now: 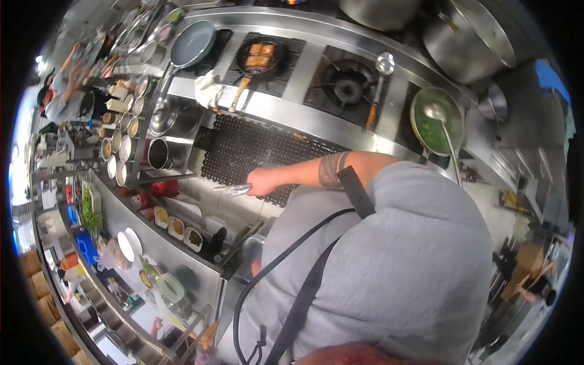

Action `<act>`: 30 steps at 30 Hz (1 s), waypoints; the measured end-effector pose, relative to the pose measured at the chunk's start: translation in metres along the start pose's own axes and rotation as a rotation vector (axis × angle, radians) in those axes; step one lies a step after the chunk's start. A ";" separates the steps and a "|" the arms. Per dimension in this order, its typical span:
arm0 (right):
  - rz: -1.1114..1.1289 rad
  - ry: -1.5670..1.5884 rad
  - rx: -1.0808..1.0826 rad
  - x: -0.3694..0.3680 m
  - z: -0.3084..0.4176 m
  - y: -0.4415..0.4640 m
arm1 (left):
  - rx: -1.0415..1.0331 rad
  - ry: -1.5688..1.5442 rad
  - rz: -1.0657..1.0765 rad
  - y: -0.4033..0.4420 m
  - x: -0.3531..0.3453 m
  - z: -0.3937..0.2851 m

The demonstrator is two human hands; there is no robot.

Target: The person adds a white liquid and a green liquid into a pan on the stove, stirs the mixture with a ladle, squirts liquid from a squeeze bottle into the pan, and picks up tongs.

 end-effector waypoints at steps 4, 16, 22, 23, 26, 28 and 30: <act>-0.073 -0.114 -0.102 -0.019 -0.029 -0.056 | -0.223 0.039 -0.180 -0.017 0.026 -0.045; 0.754 0.355 -0.140 -0.316 0.146 -0.126 | 0.534 -0.794 -0.744 -0.372 -0.194 0.076; 0.598 0.563 0.300 -0.387 0.326 -0.064 | 0.950 -0.921 -0.953 -0.520 -0.329 0.113; 0.424 0.778 0.180 -0.384 0.363 -0.063 | 0.942 -0.980 -0.952 -0.525 -0.334 0.111; 0.373 1.006 0.389 -0.386 0.443 0.002 | 0.850 -1.054 -0.956 -0.510 -0.330 0.130; 0.281 0.999 0.494 -0.390 0.480 0.050 | 0.805 -1.085 -0.991 -0.495 -0.297 0.143; 0.151 1.049 0.450 -0.400 0.503 0.073 | 0.754 -1.069 -1.056 -0.490 -0.253 0.156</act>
Point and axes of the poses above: each hand's wrist, its own y-axis towards the middle knuckle, its own x-axis out of the back of the hand, z = x × y, the point moved 5 cm from there along y, towards the middle knuckle
